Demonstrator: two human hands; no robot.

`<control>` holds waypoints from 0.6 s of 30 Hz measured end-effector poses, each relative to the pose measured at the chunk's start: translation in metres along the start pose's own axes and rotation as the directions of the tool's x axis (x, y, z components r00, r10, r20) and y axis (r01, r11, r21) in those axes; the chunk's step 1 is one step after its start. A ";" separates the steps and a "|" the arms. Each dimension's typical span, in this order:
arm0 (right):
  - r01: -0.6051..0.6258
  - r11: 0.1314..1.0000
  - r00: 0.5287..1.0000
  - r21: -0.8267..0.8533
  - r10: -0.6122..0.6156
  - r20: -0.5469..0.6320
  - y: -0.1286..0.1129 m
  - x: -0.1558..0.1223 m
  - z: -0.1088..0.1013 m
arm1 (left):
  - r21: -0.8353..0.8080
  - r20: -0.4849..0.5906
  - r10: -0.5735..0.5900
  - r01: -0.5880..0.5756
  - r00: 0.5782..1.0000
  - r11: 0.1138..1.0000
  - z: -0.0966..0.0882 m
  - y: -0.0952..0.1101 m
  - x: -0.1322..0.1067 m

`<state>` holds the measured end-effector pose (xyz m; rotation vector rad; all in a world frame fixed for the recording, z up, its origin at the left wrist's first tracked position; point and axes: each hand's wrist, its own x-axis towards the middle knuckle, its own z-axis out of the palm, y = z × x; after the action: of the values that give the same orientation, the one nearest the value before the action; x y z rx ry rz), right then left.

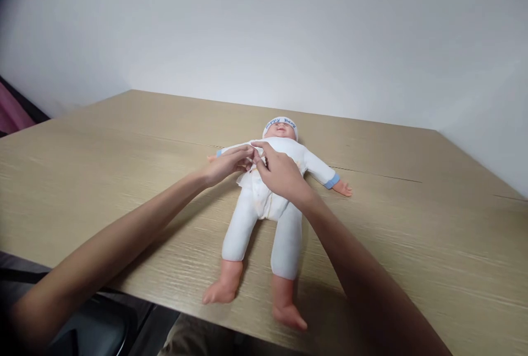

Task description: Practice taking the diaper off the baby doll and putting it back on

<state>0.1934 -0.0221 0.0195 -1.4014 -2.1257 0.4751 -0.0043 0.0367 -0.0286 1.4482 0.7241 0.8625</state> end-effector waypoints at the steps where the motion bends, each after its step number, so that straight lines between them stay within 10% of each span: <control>1: -0.006 1.000 1.000 -0.002 0.006 -0.009 0.000 0.000 0.001 | -0.012 -0.052 0.041 -0.042 0.998 0.999 0.000 -0.007 -0.001; 10: -0.019 1.000 0.987 0.010 0.020 -0.161 0.009 0.001 0.013 | 0.126 -0.248 0.234 -0.208 0.940 0.970 0.013 -0.055 0.000; 18: 0.074 0.992 0.926 -0.100 -0.106 -0.363 0.007 0.000 0.010 | 0.288 -0.376 0.250 -0.144 0.892 0.947 0.020 -0.027 -0.013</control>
<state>0.1921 -0.0194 0.0081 -1.3112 -1.9080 0.0754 0.0074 0.0167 -0.0559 1.6066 1.0412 1.2951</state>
